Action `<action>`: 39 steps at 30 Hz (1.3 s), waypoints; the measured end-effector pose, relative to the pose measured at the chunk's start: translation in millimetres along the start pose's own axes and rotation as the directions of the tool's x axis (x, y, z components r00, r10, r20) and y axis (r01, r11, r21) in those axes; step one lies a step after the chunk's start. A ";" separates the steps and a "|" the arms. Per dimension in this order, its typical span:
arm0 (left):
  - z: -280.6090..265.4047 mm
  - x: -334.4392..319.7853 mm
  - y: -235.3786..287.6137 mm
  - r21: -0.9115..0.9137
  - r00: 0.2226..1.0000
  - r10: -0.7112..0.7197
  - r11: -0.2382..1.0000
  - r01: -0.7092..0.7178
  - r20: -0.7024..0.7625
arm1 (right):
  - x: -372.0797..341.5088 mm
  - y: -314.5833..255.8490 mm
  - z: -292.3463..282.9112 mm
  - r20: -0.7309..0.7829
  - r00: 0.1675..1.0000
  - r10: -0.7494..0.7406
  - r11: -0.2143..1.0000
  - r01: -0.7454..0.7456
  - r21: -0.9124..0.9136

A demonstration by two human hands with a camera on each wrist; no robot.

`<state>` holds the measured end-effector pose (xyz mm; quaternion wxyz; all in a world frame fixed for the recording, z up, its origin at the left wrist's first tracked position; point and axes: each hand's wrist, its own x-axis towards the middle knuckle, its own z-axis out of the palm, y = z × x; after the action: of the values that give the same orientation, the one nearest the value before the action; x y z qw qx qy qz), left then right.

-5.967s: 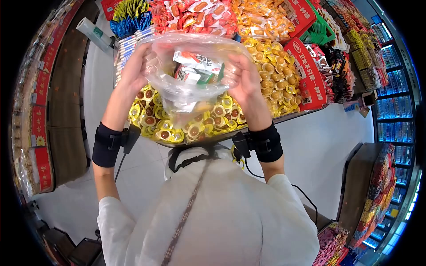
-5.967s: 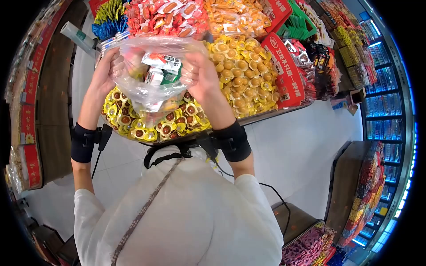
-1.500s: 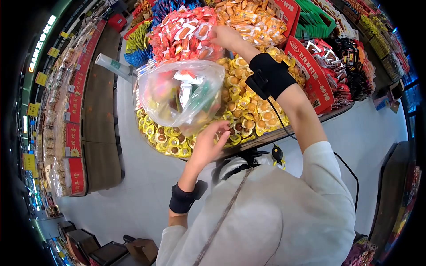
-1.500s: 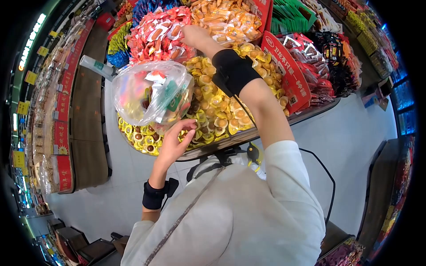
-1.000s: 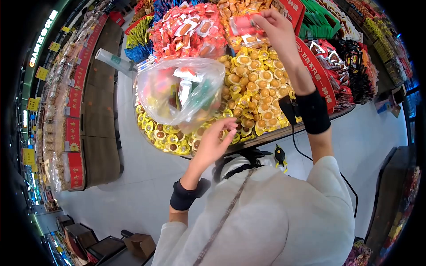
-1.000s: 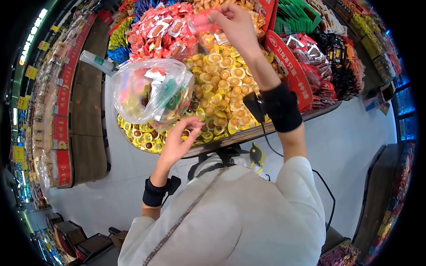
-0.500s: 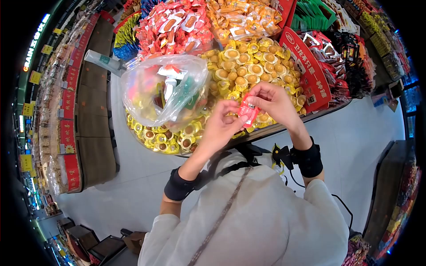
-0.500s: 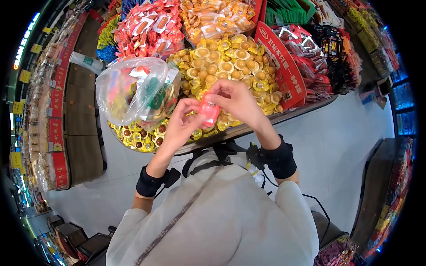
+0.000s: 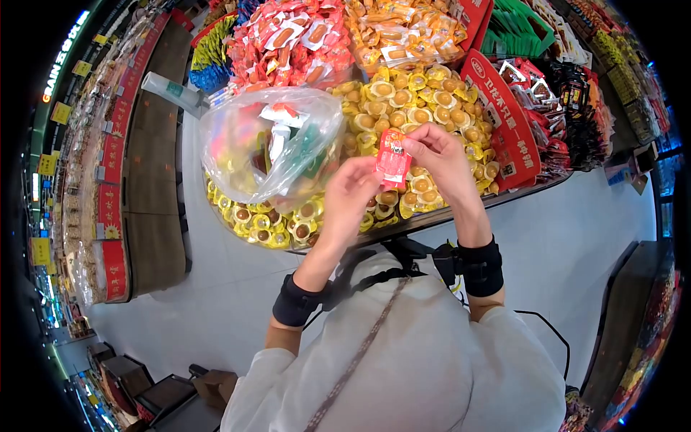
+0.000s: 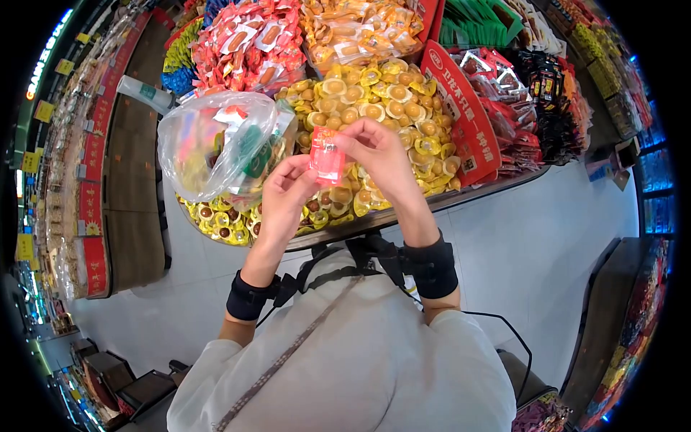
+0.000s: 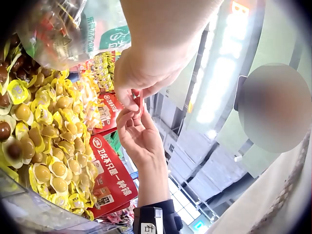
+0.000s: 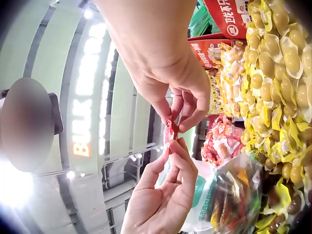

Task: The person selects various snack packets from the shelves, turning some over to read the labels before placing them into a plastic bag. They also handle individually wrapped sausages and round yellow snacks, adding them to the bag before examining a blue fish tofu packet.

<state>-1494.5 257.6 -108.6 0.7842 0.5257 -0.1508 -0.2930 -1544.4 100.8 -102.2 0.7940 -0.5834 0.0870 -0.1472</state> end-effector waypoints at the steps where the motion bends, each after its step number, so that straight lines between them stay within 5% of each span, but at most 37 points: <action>1: -1.1 -0.2 -0.5 -0.009 1.000 0.009 1.000 -0.009 -0.006 | 1.1 1.8 0.0 -0.011 0.999 0.042 0.999 -0.041 0.023; 11: -7.3 0.4 2.4 -0.220 0.992 -0.079 0.971 0.098 0.095 | 1.8 6.7 -3.9 0.078 0.983 0.168 0.905 -0.185 0.383; 22: -10.8 -10.3 7.9 -0.188 0.981 -0.038 0.979 0.075 0.191 | 2.9 4.0 -0.7 0.239 0.939 0.246 0.822 -0.333 0.461; 39: -21.0 -11.1 9.2 -0.012 0.976 0.009 1.000 -0.007 0.219 | 1.9 6.6 11.0 0.211 0.958 0.195 0.840 -0.274 0.467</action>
<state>-1489.0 282.5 -107.8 0.7669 0.4851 -0.2369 -0.3469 -1538.3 111.9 -105.1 0.9324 -0.3565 0.0558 -0.0201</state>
